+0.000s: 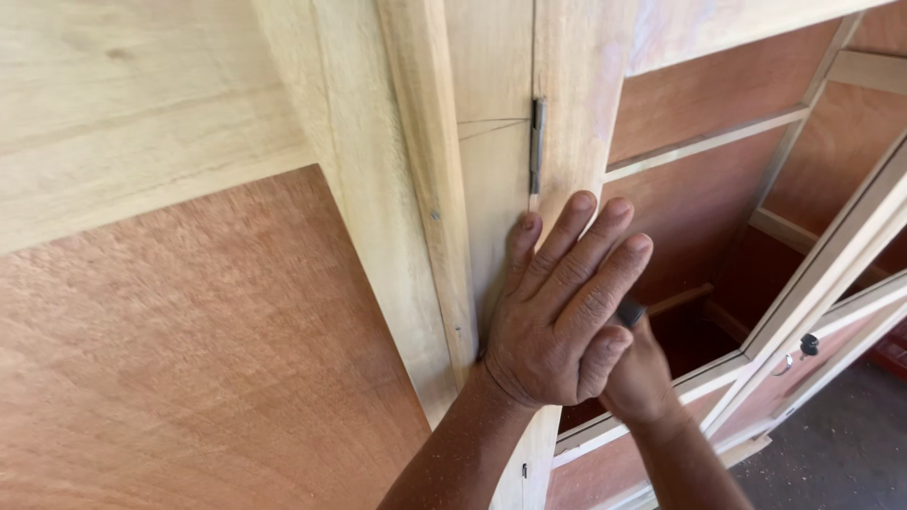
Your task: The person sands a wooden cabinet frame using a sanding block, working along the top rail and edges, then sands the inner frame members and the interior shelf edges of the cabinet, moving around the piece to smooth different surfaces.
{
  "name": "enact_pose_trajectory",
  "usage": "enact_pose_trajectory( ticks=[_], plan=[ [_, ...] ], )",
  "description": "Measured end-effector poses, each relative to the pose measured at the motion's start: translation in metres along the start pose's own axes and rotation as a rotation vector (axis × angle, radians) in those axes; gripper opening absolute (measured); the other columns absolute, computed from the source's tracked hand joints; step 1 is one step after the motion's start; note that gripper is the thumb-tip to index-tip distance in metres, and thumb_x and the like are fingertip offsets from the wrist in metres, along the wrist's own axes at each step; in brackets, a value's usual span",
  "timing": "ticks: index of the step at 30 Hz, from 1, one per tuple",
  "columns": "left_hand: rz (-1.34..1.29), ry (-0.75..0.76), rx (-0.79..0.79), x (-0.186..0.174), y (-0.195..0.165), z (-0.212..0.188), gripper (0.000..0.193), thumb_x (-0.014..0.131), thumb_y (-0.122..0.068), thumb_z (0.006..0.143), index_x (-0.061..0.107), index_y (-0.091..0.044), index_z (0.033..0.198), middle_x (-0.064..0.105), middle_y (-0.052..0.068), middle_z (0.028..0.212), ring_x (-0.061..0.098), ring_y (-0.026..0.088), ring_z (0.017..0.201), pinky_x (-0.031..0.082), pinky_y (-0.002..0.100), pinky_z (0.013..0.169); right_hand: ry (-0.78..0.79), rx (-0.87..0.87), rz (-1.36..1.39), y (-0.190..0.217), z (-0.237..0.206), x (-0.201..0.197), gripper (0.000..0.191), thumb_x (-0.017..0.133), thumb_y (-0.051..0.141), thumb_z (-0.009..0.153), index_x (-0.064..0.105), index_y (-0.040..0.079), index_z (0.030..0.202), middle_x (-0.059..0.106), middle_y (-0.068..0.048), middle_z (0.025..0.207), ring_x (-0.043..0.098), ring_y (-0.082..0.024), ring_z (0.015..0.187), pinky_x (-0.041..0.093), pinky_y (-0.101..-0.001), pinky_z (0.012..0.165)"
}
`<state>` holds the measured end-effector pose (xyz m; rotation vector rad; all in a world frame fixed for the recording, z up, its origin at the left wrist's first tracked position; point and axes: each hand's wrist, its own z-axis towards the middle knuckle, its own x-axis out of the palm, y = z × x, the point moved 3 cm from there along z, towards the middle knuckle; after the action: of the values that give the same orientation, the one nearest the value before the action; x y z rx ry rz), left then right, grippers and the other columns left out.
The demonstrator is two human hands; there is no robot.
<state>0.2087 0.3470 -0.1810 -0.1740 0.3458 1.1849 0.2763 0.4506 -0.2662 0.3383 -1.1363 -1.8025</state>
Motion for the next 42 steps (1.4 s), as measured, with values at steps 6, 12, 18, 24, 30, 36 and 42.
enact_pose_trajectory(
  ticks=[6, 12, 18, 24, 30, 36, 42],
  plan=[
    [-0.007, 0.025, 0.004, 0.009, -0.001, -0.009, 0.058, 0.02, -0.041, 0.117, 0.054, -0.008, 0.151, 0.049, 0.011, 0.163, 0.032, 0.026, 0.162, 0.012, 0.048, 0.136, -0.084, -0.186, -0.732, -0.04, -0.032, -0.023, 0.039, 0.039, 0.028, 0.108, 0.059, -0.001, 0.123, 0.071, -0.016, 0.114, 0.071, -0.025, 0.107, 0.061, -0.0343, 0.088],
    [0.024, 0.116, 0.003, 0.026, -0.004, -0.032, 0.058, 0.023, -0.041, 0.115, 0.059, -0.008, 0.147, 0.053, 0.01, 0.16, 0.036, 0.025, 0.159, 0.014, 0.048, 0.137, -0.104, 0.582, -0.12, -0.104, -0.08, -0.017, 0.061, 0.028, 0.041, 0.103, 0.046, -0.002, 0.141, 0.061, -0.023, 0.131, 0.058, -0.032, 0.127, 0.049, -0.0435, 0.11],
    [0.041, 0.151, 0.017, 0.032, -0.001, -0.039, 0.057, 0.027, -0.04, 0.114, 0.059, -0.007, 0.147, 0.053, 0.011, 0.159, 0.037, 0.026, 0.158, 0.014, 0.049, 0.138, -0.077, 0.273, 0.181, -0.073, -0.039, -0.043, 0.072, 0.031, 0.05, 0.106, 0.038, -0.009, 0.147, 0.056, -0.026, 0.134, 0.054, -0.033, 0.126, 0.047, -0.0494, 0.103],
    [0.063, 0.189, 0.026, 0.03, -0.002, -0.042, 0.054, 0.031, -0.04, 0.114, 0.06, -0.009, 0.148, 0.053, 0.01, 0.161, 0.04, 0.024, 0.158, 0.016, 0.048, 0.137, -0.221, 0.731, -0.037, -0.169, -0.094, -0.037, 0.072, 0.031, 0.057, 0.099, 0.039, 0.007, 0.15, 0.061, -0.018, 0.119, 0.056, -0.025, 0.113, 0.049, -0.0373, 0.101],
    [0.039, 0.194, 0.039, 0.03, -0.002, -0.044, 0.052, 0.035, -0.04, 0.115, 0.059, -0.009, 0.148, 0.053, 0.011, 0.161, 0.043, 0.025, 0.158, 0.017, 0.048, 0.135, 0.086, 0.643, -0.269, -0.174, -0.079, -0.062, 0.061, 0.046, 0.047, 0.104, 0.055, -0.005, 0.133, 0.06, -0.026, 0.105, 0.057, -0.032, 0.099, 0.058, -0.045, 0.089],
    [0.0, 0.168, 0.044, 0.032, -0.001, -0.047, 0.052, 0.035, -0.041, 0.115, 0.057, -0.007, 0.149, 0.054, 0.014, 0.161, 0.044, 0.027, 0.158, 0.02, 0.049, 0.136, -0.04, 0.34, 0.007, -0.125, -0.052, -0.052, 0.059, 0.045, 0.044, 0.104, 0.053, -0.005, 0.136, 0.059, -0.026, 0.113, 0.057, -0.032, 0.106, 0.057, -0.0446, 0.092],
    [0.0, 0.174, 0.05, 0.034, 0.0, -0.051, 0.05, 0.037, -0.04, 0.115, 0.057, -0.007, 0.148, 0.054, 0.013, 0.161, 0.045, 0.027, 0.158, 0.021, 0.049, 0.136, -0.185, 0.642, -0.02, -0.177, -0.108, -0.032, 0.057, 0.045, 0.041, 0.104, 0.05, -0.004, 0.138, 0.059, -0.025, 0.121, 0.056, -0.031, 0.114, 0.055, -0.0441, 0.095]
  ],
)
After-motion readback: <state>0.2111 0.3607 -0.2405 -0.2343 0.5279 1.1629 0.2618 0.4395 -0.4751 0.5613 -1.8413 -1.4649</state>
